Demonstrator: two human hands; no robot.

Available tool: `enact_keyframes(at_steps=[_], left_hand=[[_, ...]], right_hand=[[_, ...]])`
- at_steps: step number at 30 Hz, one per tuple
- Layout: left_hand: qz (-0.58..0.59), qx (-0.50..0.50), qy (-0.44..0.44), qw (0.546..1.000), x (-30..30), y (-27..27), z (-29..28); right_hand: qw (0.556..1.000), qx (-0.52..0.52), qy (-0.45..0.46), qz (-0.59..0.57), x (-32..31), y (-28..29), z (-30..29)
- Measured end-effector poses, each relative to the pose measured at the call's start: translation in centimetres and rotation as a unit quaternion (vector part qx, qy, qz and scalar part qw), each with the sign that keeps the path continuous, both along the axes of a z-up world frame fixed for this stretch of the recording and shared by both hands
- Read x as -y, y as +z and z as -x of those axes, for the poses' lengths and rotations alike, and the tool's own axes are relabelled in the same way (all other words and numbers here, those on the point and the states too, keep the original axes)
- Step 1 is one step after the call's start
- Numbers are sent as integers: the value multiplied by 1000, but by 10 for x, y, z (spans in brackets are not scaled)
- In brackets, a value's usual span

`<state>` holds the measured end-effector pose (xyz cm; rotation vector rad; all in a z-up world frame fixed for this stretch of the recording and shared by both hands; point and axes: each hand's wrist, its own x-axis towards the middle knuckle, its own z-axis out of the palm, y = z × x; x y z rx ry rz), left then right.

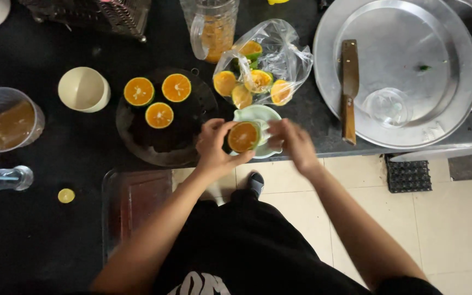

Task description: Squeezing oranges using a manual juicer and pouring the juice into a pitcher.

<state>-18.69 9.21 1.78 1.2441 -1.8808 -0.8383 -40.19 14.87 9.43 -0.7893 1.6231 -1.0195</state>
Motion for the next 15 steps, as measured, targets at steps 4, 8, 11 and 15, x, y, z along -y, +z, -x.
enact_keyframes(at_steps=[4,8,11,15], left_hand=[[-123,14,-67,990,2,2,22],[-140,43,-111,983,4,9,26],[-146,27,-94,984,-2,-56,19],[-326,121,-45,937,-13,-99,-1]], right_hand=[[918,388,12,-80,6,-24,-14],[911,405,-67,-44,9,-31,-12],[988,132,-78,-9,6,-11,-12],[964,-237,56,107,12,-57,7]])
